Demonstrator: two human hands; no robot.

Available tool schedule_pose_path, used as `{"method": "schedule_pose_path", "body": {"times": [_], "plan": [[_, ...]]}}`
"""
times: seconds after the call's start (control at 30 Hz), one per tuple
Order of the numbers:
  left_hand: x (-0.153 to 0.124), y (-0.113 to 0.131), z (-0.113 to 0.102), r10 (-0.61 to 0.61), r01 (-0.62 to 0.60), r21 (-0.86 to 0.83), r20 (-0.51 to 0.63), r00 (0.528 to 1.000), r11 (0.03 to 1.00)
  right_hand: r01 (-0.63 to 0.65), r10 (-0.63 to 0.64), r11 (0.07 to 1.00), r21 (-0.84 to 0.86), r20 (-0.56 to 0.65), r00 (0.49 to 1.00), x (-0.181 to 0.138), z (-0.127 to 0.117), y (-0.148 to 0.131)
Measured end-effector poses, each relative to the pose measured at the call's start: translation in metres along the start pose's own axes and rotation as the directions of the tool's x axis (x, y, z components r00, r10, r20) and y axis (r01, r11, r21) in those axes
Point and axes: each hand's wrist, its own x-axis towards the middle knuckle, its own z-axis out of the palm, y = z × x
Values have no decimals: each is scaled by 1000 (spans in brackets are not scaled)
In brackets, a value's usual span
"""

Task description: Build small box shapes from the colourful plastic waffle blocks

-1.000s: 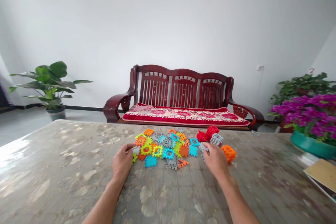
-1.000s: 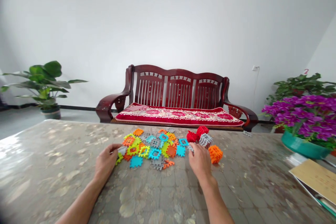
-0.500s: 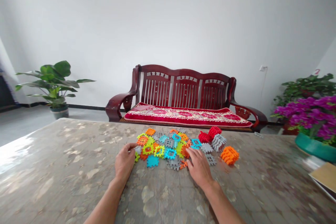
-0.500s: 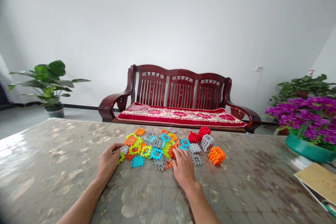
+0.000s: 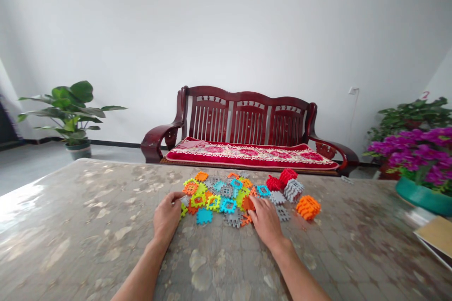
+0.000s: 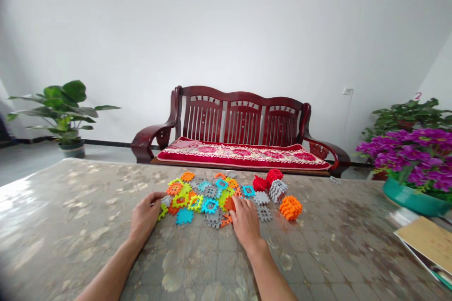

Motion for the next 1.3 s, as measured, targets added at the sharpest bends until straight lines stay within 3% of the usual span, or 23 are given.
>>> {"method": "schedule_pose_path", "body": {"times": [0.37, 0.6, 0.77, 1.03, 1.3], "plan": [[1, -2, 0, -5, 5, -5, 3, 1000, 1000, -41, 40, 998, -41, -33, 999, -2, -6, -4], [2, -3, 1, -10, 10, -9, 10, 1000, 1000, 117, -111, 985, 131, -52, 992, -9, -13, -22], [2, -1, 1, 1, -1, -9, 5, 1000, 1000, 172, -175, 969, 176, 0, 985, -15, -15, -37], [1, 1, 0, -14, 14, 1, 9, 1000, 1000, 167, -179, 967, 190, 48, 983, -17, -8, -38], [2, -1, 1, -3, 3, -3, 0, 1000, 1000, 189, -186, 974, 122, -37, 982, -15, -5, -33]]}}
